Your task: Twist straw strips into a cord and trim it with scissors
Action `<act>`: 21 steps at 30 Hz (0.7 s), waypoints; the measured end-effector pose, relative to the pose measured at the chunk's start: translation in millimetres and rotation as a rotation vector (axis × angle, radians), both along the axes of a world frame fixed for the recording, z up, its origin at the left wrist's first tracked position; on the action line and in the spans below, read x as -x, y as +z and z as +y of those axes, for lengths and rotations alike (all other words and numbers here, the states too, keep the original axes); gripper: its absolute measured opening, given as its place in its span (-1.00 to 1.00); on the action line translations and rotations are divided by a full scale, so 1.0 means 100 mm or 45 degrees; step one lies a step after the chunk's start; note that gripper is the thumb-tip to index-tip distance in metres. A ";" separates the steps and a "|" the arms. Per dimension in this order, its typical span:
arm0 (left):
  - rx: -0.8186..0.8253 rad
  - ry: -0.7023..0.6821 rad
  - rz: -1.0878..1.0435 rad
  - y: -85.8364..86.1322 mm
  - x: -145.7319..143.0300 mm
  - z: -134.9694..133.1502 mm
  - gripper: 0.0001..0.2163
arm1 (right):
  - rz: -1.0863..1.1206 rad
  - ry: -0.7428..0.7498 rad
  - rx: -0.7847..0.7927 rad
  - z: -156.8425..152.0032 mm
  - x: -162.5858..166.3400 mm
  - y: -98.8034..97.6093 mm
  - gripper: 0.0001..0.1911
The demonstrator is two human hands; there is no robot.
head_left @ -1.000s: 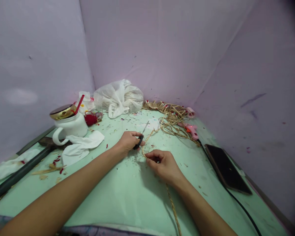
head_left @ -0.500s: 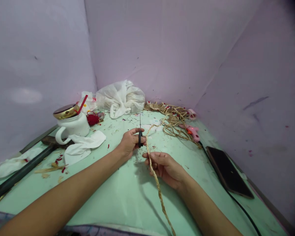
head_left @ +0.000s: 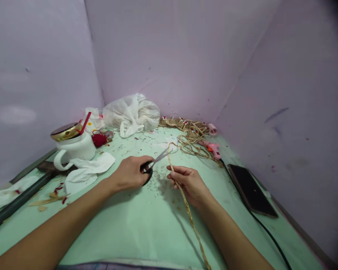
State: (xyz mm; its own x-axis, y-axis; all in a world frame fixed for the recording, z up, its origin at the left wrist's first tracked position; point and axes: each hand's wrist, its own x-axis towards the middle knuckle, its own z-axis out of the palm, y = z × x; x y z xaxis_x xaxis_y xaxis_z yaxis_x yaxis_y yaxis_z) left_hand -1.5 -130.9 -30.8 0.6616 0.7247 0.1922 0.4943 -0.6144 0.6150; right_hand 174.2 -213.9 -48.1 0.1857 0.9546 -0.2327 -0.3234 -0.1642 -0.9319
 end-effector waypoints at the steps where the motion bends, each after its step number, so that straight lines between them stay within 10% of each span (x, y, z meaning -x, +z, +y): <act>1: -0.110 -0.029 0.123 0.02 0.04 -0.02 -0.71 | -0.020 -0.028 -0.008 0.01 -0.01 0.00 -0.68; 21: -0.338 -0.001 0.527 0.04 0.06 -0.06 -0.66 | -0.188 -0.140 -0.095 0.02 -0.02 0.03 -0.72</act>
